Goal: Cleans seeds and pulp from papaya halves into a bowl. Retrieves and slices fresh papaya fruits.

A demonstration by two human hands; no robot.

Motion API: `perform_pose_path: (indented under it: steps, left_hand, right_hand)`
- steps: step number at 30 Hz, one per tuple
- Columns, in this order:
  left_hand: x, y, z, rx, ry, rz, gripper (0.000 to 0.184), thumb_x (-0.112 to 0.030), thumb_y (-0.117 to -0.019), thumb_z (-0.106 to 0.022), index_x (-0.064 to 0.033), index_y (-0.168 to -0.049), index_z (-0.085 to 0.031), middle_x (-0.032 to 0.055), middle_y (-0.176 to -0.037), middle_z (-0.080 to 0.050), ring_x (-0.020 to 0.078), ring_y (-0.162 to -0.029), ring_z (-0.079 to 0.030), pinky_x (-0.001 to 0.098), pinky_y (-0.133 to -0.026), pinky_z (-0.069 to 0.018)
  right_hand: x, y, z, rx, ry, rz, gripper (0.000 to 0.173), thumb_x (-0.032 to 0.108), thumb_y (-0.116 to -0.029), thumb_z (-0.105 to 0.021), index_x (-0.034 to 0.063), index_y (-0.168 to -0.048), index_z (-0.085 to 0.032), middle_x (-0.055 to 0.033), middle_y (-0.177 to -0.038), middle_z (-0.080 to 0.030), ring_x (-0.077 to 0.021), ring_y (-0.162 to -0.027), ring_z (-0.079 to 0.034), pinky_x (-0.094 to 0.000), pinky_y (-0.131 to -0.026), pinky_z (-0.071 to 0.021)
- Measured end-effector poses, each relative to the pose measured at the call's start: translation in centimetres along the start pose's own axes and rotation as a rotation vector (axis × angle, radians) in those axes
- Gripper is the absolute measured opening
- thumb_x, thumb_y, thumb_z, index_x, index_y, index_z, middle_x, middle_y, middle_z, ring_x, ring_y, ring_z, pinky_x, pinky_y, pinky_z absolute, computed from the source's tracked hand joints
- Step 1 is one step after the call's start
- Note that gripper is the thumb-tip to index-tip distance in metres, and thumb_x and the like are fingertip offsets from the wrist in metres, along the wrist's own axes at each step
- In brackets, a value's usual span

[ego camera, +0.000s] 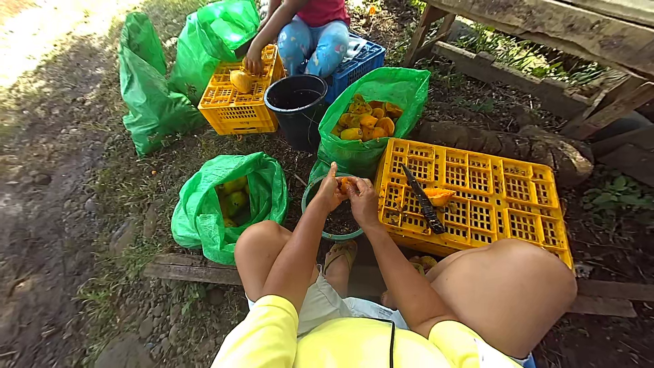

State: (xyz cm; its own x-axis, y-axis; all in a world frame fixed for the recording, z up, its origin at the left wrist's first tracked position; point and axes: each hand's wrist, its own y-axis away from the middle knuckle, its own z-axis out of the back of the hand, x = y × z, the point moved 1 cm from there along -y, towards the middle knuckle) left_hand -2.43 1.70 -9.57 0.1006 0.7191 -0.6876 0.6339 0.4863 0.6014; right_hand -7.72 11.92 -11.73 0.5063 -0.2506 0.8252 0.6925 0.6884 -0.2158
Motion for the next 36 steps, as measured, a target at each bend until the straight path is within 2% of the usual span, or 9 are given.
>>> perform_pose_path:
  steps: [5,8,12,18,22,27,29,32,36]
  left_hand:
    - [0.7,-0.1,-0.8,0.059,-0.17,-0.06,0.074,-0.058,-0.1089,-0.017,0.0047,-0.128,-0.052,0.0172,-0.115,-0.06,0.0212,-0.103,-0.059,0.0366,-0.093,-0.0494]
    - [0.9,0.7,-1.4,0.167,-0.392,-0.077,0.078,-0.057,-0.1085,-0.017,0.0059,-0.148,-0.041,0.0252,-0.147,-0.048,0.0285,-0.135,-0.049,0.0431,-0.113,-0.0392]
    - [0.7,1.1,-1.5,0.211,-0.48,-0.147,0.073,-0.052,-0.1102,-0.018,0.0082,-0.14,-0.048,0.0248,-0.14,-0.053,0.026,-0.129,-0.052,0.0399,-0.111,-0.0407]
    - [-0.1,-0.3,0.0,-0.139,-0.407,-0.194,0.059,-0.043,-0.1114,-0.036,0.0069,-0.136,-0.055,0.0234,-0.14,-0.057,0.0301,-0.129,-0.056,0.0464,-0.109,-0.0428]
    - [0.2,-0.3,0.5,-0.224,-0.692,-0.202,0.038,-0.028,-0.1096,-0.047,0.0039,-0.12,-0.066,0.0225,-0.122,-0.065,0.0309,-0.113,-0.062,0.0506,-0.098,-0.0469]
    - [1.0,-0.3,0.7,-0.157,-1.129,-0.107,0.039,-0.033,-0.1073,-0.048,0.0001,-0.112,-0.07,0.0231,-0.111,-0.068,0.0389,-0.113,-0.062,0.0654,-0.101,-0.0388]
    - [0.8,-0.3,0.7,-0.143,-1.138,-0.11,0.04,-0.034,-0.1075,-0.049,0.0007,-0.11,-0.069,0.0233,-0.111,-0.068,0.039,-0.113,-0.061,0.0661,-0.101,-0.0379]
    - [0.1,-0.2,0.8,-0.186,-1.08,-0.146,0.039,-0.033,-0.1068,-0.051,0.0008,-0.113,-0.069,0.0242,-0.113,-0.067,0.0398,-0.113,-0.061,0.0644,-0.099,-0.0418]
    - [-0.7,-0.1,0.9,-0.243,-0.995,-0.159,0.036,-0.03,-0.1061,-0.052,-0.0005,-0.119,-0.069,0.0229,-0.116,-0.068,0.0377,-0.113,-0.064,0.0612,-0.097,-0.047]
  right_hand:
    - [-1.3,0.0,-0.9,0.121,-0.229,-0.302,0.039,0.017,-0.1094,-0.052,0.0001,-0.144,-0.056,-0.023,-0.145,-0.057,-0.0356,-0.133,-0.056,-0.0522,-0.112,-0.0437]
    - [-2.6,0.0,-1.8,0.075,-0.597,-0.427,0.037,0.008,-0.1064,-0.055,-0.0038,-0.142,-0.054,-0.0207,-0.139,-0.059,-0.0238,-0.122,-0.062,-0.0388,-0.106,-0.0497]
    - [-4.0,-0.3,-2.0,-0.023,-1.032,-0.572,0.028,-0.003,-0.1056,-0.049,-0.0032,-0.133,-0.053,-0.011,-0.123,-0.061,-0.0137,-0.105,-0.064,-0.0296,-0.095,-0.0548]
    - [-4.9,-0.7,-1.3,-0.025,-1.278,-0.68,0.028,-0.007,-0.1064,-0.037,-0.0017,-0.127,-0.056,-0.0116,-0.115,-0.066,-0.0191,-0.103,-0.069,-0.0337,-0.094,-0.0572]
    - [-4.9,-0.7,-0.9,-0.011,-1.213,-0.686,0.031,-0.006,-0.1049,-0.035,-0.0019,-0.128,-0.055,-0.0125,-0.115,-0.065,-0.0188,-0.099,-0.068,-0.0339,-0.091,-0.0573]
    - [-6.1,-0.2,-1.6,-0.106,-0.923,-0.949,0.045,-0.023,-0.0899,-0.034,-0.0084,-0.128,-0.052,-0.023,-0.116,-0.059,-0.0268,-0.091,-0.064,-0.0378,-0.08,-0.0574]
    - [-6.4,-0.4,-1.7,-0.196,-0.882,-1.013,0.043,-0.022,-0.092,-0.035,-0.0101,-0.13,-0.05,-0.026,-0.118,-0.058,-0.0288,-0.093,-0.064,-0.0382,-0.081,-0.0578]
    - [-4.8,-3.9,-0.5,-0.281,-0.86,-0.871,0.034,-0.012,-0.1017,-0.037,-0.0105,-0.133,-0.05,-0.0234,-0.118,-0.061,-0.0239,-0.092,-0.067,-0.0343,-0.082,-0.0584]
    - [-1.6,-15.1,1.1,-0.266,-0.785,-0.563,0.034,-0.009,-0.0984,-0.052,-0.0093,-0.133,-0.052,-0.0207,-0.12,-0.059,-0.0221,-0.095,-0.067,-0.0321,-0.082,-0.0605]
